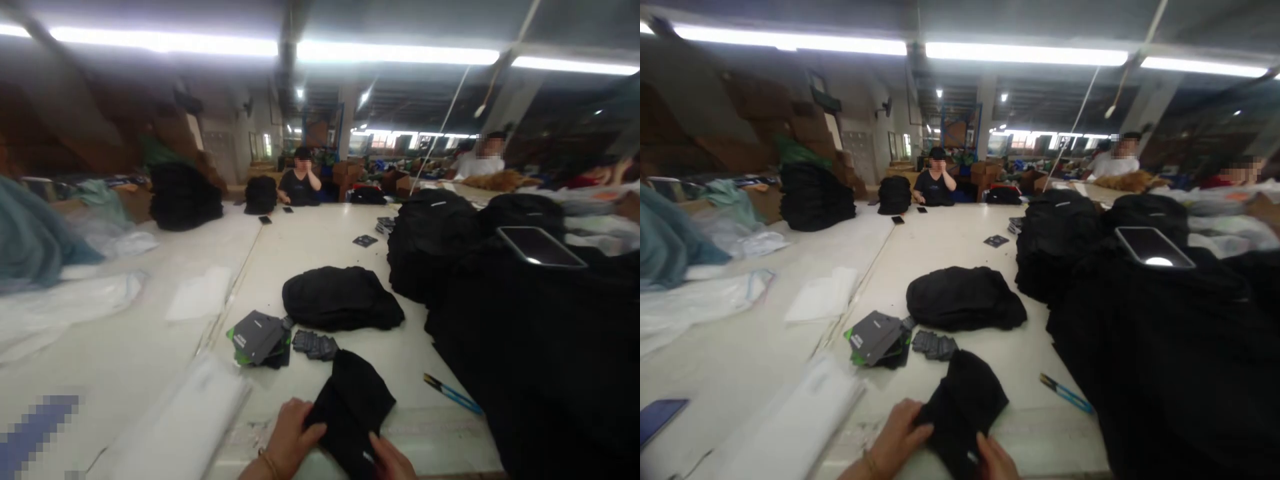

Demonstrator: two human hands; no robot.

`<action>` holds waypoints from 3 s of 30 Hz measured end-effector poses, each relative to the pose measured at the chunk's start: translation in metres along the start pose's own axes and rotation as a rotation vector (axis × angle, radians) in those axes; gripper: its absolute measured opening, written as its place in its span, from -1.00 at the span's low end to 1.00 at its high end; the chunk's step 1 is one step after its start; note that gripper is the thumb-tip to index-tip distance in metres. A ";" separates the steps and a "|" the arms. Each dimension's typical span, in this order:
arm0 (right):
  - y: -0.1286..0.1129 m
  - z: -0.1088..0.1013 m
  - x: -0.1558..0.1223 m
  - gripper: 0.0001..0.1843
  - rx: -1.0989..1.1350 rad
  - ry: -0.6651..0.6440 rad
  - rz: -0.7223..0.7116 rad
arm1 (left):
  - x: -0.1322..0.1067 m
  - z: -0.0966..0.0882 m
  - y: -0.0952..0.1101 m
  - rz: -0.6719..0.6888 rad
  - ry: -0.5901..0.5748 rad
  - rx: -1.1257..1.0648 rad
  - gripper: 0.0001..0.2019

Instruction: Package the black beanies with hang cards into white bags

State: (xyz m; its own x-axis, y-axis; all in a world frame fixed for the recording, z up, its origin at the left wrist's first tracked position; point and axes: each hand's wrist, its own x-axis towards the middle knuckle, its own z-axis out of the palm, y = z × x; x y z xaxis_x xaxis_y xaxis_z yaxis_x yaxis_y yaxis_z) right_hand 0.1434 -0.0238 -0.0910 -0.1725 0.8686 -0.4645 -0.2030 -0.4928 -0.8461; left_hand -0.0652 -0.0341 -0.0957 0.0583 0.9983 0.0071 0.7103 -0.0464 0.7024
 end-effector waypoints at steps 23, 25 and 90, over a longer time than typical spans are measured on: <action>0.003 -0.014 -0.041 -0.33 -1.016 -0.216 -0.659 | 0.035 -0.022 0.041 0.292 -0.359 0.017 -0.33; 0.000 -0.014 -0.036 -0.52 -0.920 -0.163 -0.584 | 0.042 -0.027 0.033 0.167 -0.360 -0.167 -0.53; -0.018 0.059 -0.014 -0.36 0.127 0.102 0.104 | 0.001 -0.019 0.031 -0.385 0.160 -0.557 -0.77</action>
State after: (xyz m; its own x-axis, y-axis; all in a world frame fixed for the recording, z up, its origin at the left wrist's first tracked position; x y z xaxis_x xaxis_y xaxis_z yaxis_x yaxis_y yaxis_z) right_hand 0.0928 -0.0301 -0.0537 -0.1014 0.8101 -0.5774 -0.3106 -0.5772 -0.7553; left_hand -0.0564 -0.0339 -0.0598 -0.2600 0.9351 -0.2407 0.1910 0.2942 0.9365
